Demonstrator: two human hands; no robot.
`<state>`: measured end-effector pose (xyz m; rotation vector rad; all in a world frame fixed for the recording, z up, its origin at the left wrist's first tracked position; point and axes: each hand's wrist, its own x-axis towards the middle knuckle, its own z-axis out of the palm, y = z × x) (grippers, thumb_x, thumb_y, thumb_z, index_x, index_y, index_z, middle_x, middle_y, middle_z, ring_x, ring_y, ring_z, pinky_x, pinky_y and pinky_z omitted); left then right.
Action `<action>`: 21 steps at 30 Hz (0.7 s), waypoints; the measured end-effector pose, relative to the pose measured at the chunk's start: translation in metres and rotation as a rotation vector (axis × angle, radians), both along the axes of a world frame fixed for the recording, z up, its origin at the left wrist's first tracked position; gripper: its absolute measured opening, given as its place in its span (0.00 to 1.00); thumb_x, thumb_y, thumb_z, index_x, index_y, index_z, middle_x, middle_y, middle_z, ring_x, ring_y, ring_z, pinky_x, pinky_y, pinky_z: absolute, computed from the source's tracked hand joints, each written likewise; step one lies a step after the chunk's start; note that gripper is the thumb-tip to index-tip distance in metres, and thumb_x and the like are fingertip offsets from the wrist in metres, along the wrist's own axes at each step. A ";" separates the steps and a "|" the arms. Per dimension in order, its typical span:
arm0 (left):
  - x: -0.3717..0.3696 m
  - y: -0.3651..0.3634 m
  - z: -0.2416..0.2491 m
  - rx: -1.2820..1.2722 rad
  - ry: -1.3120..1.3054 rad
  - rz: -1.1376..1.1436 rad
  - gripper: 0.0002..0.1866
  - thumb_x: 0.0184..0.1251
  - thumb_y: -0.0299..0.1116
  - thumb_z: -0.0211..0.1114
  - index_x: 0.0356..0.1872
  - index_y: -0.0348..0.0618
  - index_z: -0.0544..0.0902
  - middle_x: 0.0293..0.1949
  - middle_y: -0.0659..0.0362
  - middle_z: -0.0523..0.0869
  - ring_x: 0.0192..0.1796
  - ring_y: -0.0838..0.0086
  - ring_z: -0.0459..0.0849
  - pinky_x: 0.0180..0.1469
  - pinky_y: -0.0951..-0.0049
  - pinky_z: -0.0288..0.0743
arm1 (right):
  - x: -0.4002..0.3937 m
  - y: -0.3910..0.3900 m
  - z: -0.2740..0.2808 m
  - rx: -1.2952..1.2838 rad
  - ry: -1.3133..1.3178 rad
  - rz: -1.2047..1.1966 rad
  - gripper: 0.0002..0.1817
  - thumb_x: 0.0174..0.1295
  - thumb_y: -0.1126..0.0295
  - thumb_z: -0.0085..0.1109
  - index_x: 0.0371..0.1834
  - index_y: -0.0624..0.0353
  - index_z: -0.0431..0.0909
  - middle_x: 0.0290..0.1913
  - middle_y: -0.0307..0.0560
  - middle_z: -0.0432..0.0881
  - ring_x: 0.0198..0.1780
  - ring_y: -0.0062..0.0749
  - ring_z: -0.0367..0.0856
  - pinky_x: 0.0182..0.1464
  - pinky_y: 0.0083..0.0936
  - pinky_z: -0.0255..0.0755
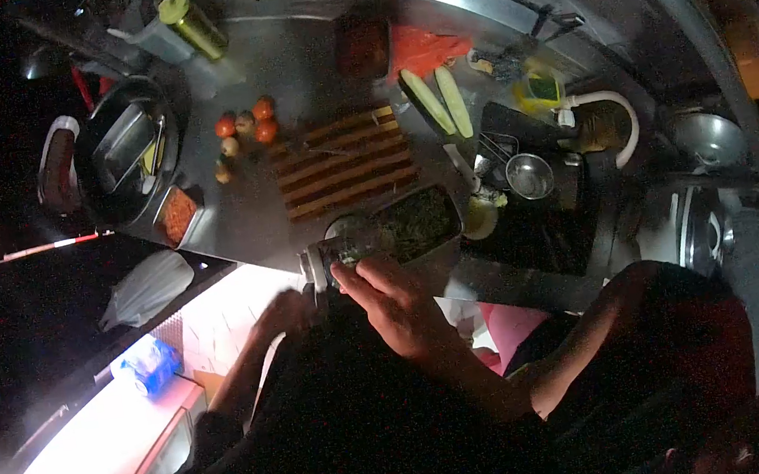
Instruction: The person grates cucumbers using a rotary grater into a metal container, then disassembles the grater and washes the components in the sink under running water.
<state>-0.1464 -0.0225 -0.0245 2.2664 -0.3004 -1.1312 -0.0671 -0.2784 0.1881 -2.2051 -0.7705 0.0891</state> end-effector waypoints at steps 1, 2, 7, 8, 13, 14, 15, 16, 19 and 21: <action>0.002 0.016 -0.062 0.092 -0.333 -0.015 0.11 0.68 0.36 0.63 0.34 0.39 0.84 0.30 0.49 0.89 0.34 0.59 0.90 0.35 0.57 0.82 | -0.001 -0.001 0.000 0.015 0.000 -0.006 0.24 0.56 0.87 0.65 0.58 0.61 0.83 0.37 0.42 0.81 0.41 0.35 0.83 0.44 0.32 0.80; 0.004 0.032 -0.122 0.216 -0.631 0.007 0.12 0.69 0.38 0.62 0.33 0.41 0.85 0.31 0.48 0.90 0.34 0.59 0.90 0.35 0.56 0.83 | -0.003 -0.002 -0.005 0.069 -0.003 -0.026 0.24 0.56 0.88 0.65 0.57 0.62 0.83 0.38 0.43 0.82 0.41 0.36 0.84 0.44 0.33 0.81; 0.157 0.021 0.069 0.159 -0.403 0.648 0.20 0.78 0.45 0.53 0.39 0.36 0.83 0.30 0.41 0.85 0.34 0.45 0.86 0.37 0.45 0.78 | -0.005 -0.007 -0.013 0.134 0.032 -0.042 0.22 0.55 0.89 0.62 0.54 0.64 0.82 0.42 0.49 0.87 0.43 0.42 0.88 0.43 0.35 0.83; 0.148 0.007 0.116 0.141 -0.403 0.564 0.22 0.80 0.46 0.51 0.40 0.35 0.83 0.30 0.40 0.84 0.34 0.43 0.85 0.38 0.43 0.77 | -0.004 -0.008 -0.014 0.122 0.020 -0.037 0.22 0.55 0.89 0.62 0.54 0.64 0.81 0.41 0.49 0.87 0.43 0.42 0.88 0.44 0.35 0.83; 0.011 -0.001 0.149 0.051 -0.638 -0.161 0.14 0.72 0.40 0.60 0.36 0.37 0.81 0.31 0.42 0.83 0.36 0.46 0.86 0.38 0.47 0.79 | -0.002 -0.013 -0.013 0.063 0.006 -0.015 0.24 0.55 0.88 0.64 0.57 0.63 0.78 0.43 0.50 0.86 0.46 0.43 0.88 0.46 0.36 0.83; -0.009 -0.002 0.120 0.046 -0.614 -0.294 0.12 0.70 0.39 0.62 0.35 0.39 0.82 0.28 0.46 0.83 0.33 0.47 0.86 0.37 0.48 0.79 | -0.005 -0.014 -0.016 0.092 0.028 -0.014 0.25 0.55 0.88 0.65 0.58 0.63 0.78 0.44 0.50 0.86 0.46 0.43 0.88 0.47 0.36 0.83; -0.024 -0.008 0.093 0.044 -0.396 -0.222 0.10 0.67 0.38 0.64 0.35 0.41 0.83 0.28 0.49 0.84 0.33 0.51 0.86 0.37 0.52 0.80 | -0.007 -0.013 -0.023 0.122 0.047 -0.011 0.26 0.55 0.88 0.65 0.59 0.63 0.77 0.45 0.50 0.86 0.47 0.43 0.87 0.47 0.36 0.83; -0.027 -0.014 0.076 0.048 -0.178 -0.151 0.09 0.64 0.38 0.66 0.34 0.43 0.84 0.27 0.51 0.84 0.33 0.54 0.86 0.37 0.56 0.80 | -0.009 -0.012 -0.029 0.153 0.065 -0.007 0.27 0.55 0.87 0.66 0.60 0.63 0.76 0.46 0.50 0.85 0.48 0.43 0.87 0.48 0.36 0.82; -0.026 -0.007 0.020 0.267 -0.413 -0.296 0.06 0.61 0.36 0.67 0.32 0.45 0.87 0.32 0.50 0.90 0.36 0.58 0.90 0.39 0.59 0.83 | -0.015 -0.017 -0.036 0.095 0.091 0.026 0.27 0.57 0.85 0.65 0.63 0.64 0.74 0.48 0.52 0.84 0.51 0.44 0.85 0.51 0.38 0.82; -0.017 0.016 -0.031 0.292 -0.545 -0.360 0.07 0.62 0.36 0.66 0.30 0.46 0.88 0.31 0.48 0.90 0.35 0.57 0.91 0.38 0.57 0.84 | -0.017 -0.022 -0.030 0.099 0.051 0.034 0.23 0.61 0.80 0.63 0.61 0.64 0.76 0.48 0.55 0.83 0.51 0.45 0.85 0.53 0.40 0.81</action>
